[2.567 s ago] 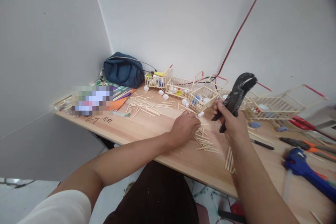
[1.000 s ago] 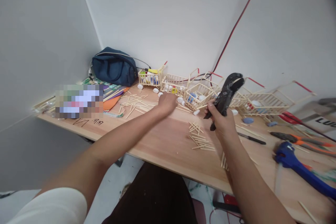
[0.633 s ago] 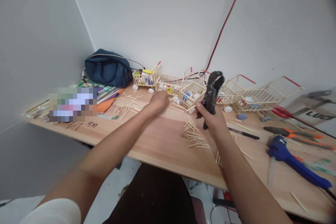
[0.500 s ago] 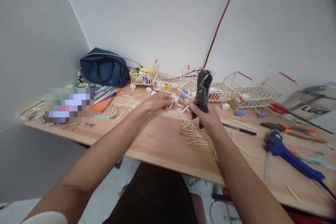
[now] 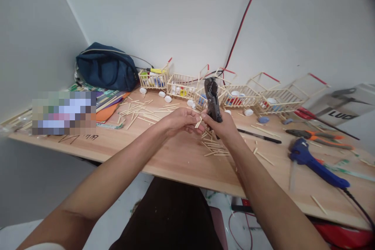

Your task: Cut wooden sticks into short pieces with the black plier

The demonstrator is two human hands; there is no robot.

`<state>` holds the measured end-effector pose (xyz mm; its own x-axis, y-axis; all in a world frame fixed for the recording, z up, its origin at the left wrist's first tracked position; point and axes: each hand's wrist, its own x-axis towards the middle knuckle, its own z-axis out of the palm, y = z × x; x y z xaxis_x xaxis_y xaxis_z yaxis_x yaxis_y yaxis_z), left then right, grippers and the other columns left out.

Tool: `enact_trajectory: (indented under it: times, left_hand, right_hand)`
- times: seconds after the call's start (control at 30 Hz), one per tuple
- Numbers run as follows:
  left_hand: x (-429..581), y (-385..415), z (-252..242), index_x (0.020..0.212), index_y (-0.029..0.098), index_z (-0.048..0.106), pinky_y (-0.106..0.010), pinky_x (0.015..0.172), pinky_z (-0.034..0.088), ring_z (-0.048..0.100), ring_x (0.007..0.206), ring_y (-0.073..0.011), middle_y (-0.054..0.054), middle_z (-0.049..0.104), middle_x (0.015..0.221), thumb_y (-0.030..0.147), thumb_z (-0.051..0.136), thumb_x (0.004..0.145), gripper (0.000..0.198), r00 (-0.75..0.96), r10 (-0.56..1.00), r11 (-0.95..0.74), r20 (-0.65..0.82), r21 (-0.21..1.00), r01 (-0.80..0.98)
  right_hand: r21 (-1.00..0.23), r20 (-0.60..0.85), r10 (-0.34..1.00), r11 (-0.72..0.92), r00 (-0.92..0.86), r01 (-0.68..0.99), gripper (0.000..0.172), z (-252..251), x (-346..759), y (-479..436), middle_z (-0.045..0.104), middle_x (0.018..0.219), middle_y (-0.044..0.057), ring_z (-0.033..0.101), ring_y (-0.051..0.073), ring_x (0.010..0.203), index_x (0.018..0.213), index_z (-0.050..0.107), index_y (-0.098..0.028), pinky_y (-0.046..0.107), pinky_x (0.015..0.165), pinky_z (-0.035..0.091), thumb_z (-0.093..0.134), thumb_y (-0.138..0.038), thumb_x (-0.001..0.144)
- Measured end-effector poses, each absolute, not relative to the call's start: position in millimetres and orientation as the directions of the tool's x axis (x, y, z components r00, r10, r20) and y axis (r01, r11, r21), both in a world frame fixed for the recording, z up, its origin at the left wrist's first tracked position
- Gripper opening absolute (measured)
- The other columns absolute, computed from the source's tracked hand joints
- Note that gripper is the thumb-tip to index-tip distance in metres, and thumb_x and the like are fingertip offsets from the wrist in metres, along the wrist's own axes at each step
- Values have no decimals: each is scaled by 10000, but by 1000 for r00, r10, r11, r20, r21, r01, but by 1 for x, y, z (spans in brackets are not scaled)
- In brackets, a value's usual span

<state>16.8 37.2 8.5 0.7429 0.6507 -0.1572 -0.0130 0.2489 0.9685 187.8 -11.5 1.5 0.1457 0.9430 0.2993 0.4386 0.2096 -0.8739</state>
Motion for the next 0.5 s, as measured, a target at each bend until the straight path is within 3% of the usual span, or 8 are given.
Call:
enact_trajectory:
  times: [0.2,0.4,0.5]
  left_hand:
    - [11,38,8,897,128,708,-265,707,489,705,846,-203,-125,746,925,490,807,638,456,777,617,160,-123,987,30]
    - [18,39,-4,738,93,733,-242,650,463,642,681,-147,-74,723,733,330,753,687,244,629,771,-157,101,987,34]
    - [22,44,-14,714,106,729,-250,643,471,623,654,-151,-44,707,694,222,743,649,133,538,828,-276,161,951,140]
  right_hand:
    - [-831,355,927,256,119,493,264,5,188,-13,570,642,-9,507,144,597,766,599,-191,274,597,409,622,-451,732]
    - [-690,449,893,336,15,641,162,6,186,-16,637,728,24,577,189,702,784,602,-205,289,666,425,590,-367,786]
    - [-591,484,873,374,-57,715,112,1,184,-16,655,777,45,592,207,745,820,603,-214,295,688,428,567,-319,808]
